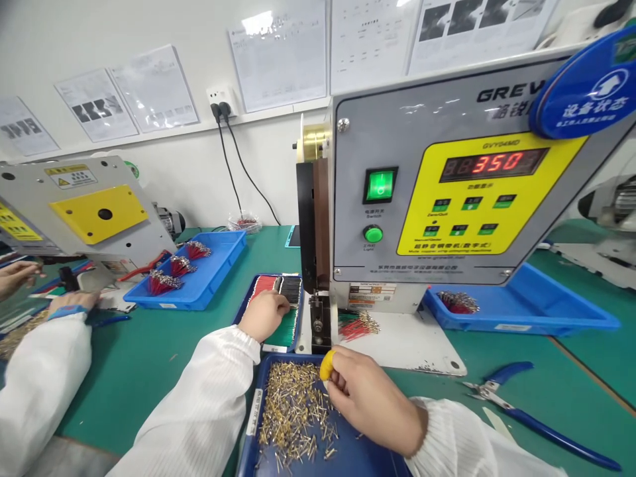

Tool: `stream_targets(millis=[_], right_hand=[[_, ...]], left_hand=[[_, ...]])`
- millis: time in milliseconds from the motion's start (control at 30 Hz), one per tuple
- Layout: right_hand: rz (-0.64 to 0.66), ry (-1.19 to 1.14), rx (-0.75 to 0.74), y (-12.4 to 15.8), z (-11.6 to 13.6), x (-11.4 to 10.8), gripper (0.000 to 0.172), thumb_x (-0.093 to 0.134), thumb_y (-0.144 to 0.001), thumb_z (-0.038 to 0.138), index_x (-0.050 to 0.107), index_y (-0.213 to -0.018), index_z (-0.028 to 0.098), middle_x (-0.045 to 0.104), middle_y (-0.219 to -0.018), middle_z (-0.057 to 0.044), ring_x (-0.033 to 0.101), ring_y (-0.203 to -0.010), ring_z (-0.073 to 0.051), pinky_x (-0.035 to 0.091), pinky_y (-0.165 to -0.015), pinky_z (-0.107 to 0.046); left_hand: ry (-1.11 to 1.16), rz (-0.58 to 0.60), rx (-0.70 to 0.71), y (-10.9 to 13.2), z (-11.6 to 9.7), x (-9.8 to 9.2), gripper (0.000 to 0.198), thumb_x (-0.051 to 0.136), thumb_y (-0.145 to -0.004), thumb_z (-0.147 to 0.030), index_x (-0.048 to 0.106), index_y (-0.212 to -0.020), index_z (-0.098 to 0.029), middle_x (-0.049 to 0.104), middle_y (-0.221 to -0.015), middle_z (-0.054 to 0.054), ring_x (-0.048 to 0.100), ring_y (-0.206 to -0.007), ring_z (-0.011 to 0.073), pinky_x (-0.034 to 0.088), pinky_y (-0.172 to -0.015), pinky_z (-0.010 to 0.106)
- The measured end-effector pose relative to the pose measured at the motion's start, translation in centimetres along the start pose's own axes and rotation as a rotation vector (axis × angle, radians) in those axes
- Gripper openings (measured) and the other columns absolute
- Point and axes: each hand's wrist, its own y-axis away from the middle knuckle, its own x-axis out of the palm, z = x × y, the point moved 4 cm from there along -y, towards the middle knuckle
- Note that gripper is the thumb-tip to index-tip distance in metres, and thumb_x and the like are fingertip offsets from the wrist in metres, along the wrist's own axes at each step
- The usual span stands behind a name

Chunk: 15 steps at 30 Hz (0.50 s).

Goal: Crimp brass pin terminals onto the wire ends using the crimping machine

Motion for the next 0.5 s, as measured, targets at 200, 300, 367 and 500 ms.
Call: stream_targets(millis=[200, 300, 367, 500], right_hand=[[0.033, 0.038, 0.017, -0.06, -0.31, 0.13, 0.017, 0.050, -0.086, 0.019, 0.052, -0.069, 0.018, 0.056, -0.074, -0.002, 0.052, -0.064, -0.014, 0.040, -0.058, -0.025], [0.046, 0.077, 0.020, -0.12, -0.32, 0.21, 0.025, 0.049, -0.089, 0.026, 0.050, -0.065, 0.019, 0.054, -0.071, -0.002, 0.052, -0.065, -0.015, 0.039, -0.058, -0.026], [0.048, 0.094, 0.019, -0.15, -0.31, 0.23, 0.027, 0.048, -0.090, 0.028, 0.049, -0.065, 0.019, 0.054, -0.069, -0.002, 0.052, -0.064, -0.015, 0.038, -0.058, -0.026], [0.052, 0.106, 0.014, -0.14, -0.38, 0.33, 0.029, 0.047, -0.090, 0.028, 0.045, -0.063, 0.019, 0.054, -0.068, -0.001, 0.051, -0.064, -0.015, 0.036, -0.059, -0.026]], left_hand=[[-0.002, 0.009, -0.010, 0.08, 0.00, 0.06, 0.019, 0.051, -0.082, -0.012, 0.068, -0.079, -0.019, 0.064, -0.088, 0.006, 0.058, -0.089, 0.0197, 0.044, -0.081, 0.029], [-0.038, 0.005, -0.004, 0.15, -0.18, 0.19, 0.020, 0.047, -0.085, -0.013, 0.066, -0.081, -0.018, 0.064, -0.090, 0.007, 0.057, -0.090, 0.0201, 0.043, -0.081, 0.030], [-0.057, 0.006, -0.004, 0.15, -0.23, 0.29, 0.020, 0.046, -0.086, -0.014, 0.064, -0.082, -0.017, 0.063, -0.090, 0.008, 0.057, -0.090, 0.0205, 0.043, -0.081, 0.030], [-0.061, -0.010, -0.006, 0.09, -0.20, 0.42, 0.020, 0.044, -0.087, -0.012, 0.063, -0.084, -0.017, 0.064, -0.089, 0.008, 0.057, -0.089, 0.0209, 0.043, -0.079, 0.031]])
